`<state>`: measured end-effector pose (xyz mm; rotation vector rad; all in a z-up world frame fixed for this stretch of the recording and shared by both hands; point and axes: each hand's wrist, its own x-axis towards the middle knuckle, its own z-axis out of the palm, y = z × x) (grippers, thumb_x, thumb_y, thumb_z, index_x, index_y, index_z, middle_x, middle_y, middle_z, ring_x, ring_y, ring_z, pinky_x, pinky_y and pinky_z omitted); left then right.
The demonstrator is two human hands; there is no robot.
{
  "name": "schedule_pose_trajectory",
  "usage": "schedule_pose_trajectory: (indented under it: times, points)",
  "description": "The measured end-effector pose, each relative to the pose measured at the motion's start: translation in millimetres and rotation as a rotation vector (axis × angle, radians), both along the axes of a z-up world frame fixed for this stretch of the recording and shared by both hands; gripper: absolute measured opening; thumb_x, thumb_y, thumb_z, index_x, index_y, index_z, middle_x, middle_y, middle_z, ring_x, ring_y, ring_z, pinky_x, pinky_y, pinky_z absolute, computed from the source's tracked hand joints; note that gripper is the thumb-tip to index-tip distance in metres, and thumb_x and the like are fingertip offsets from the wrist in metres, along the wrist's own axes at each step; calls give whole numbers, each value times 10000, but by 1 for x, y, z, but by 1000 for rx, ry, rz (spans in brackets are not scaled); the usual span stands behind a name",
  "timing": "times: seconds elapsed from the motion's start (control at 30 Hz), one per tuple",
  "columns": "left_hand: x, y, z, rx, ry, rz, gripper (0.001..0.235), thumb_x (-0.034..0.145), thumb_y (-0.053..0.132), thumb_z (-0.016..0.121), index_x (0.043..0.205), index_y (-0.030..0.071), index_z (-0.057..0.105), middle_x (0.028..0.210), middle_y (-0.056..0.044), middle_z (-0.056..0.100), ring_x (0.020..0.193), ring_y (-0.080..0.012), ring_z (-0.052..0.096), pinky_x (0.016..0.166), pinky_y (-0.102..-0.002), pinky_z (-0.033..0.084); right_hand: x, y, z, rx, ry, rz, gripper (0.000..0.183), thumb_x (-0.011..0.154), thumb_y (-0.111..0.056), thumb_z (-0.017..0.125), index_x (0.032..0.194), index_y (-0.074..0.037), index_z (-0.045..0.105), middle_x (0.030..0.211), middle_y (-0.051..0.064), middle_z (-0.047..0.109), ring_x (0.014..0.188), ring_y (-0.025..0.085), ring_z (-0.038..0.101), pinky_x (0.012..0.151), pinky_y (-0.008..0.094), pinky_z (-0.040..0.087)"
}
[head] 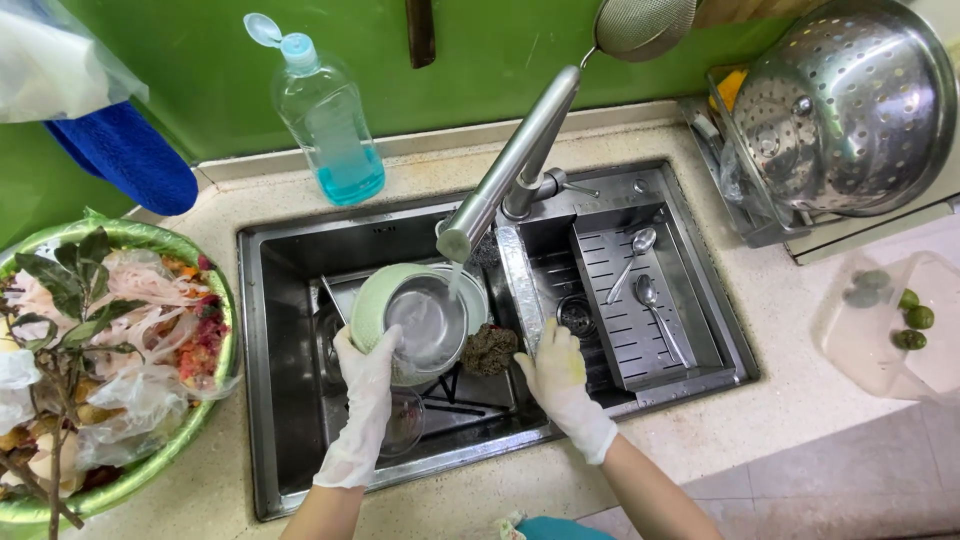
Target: Washing various bowls, containers, and utensils in a kitchen sink.
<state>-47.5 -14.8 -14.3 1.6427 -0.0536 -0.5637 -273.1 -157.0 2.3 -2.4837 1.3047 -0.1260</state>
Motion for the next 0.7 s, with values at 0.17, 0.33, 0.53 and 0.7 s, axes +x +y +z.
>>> schedule_pose_trajectory:
  times: [0.17, 0.33, 0.53, 0.7]
  points:
    - [-4, 4, -12, -72, 255, 79, 755, 760, 176, 823, 1390, 40, 430, 1252, -134, 597, 1123, -216, 598, 977, -379, 491, 0, 3, -49, -27, 162, -3, 1000, 824, -347, 750, 1527, 112, 207, 1555, 339, 300, 1407, 474, 285, 1070, 590, 352]
    - [-7, 11, -8, -124, 275, 77, 758, 766, 149, 814, 1400, 48, 410, 1258, -137, 592, 1125, -219, 593, 985, -378, 487, 51, -49, -86, -433, 108, 414, 698, 892, -215, 679, 1476, 28, 383, 1588, 256, 340, 1447, 427, 326, 1127, 641, 296]
    - [13, 15, -5, -144, 319, 94, 746, 769, 128, 786, 1409, 54, 411, 1262, -146, 604, 1152, -237, 609, 1009, -378, 493, 63, -53, -40, -332, -164, 366, 518, 931, -66, 660, 1421, 3, 506, 1394, 210, 551, 1150, 355, 606, 979, 447, 524]
    - [5, 5, -33, -207, 375, 82, 718, 788, 110, 770, 1412, 29, 424, 1282, -153, 615, 1177, -231, 609, 1048, -358, 465, 60, -84, -70, -107, -73, 36, 613, 888, -254, 715, 1274, 171, 500, 1133, 283, 544, 943, 408, 638, 777, 459, 568]
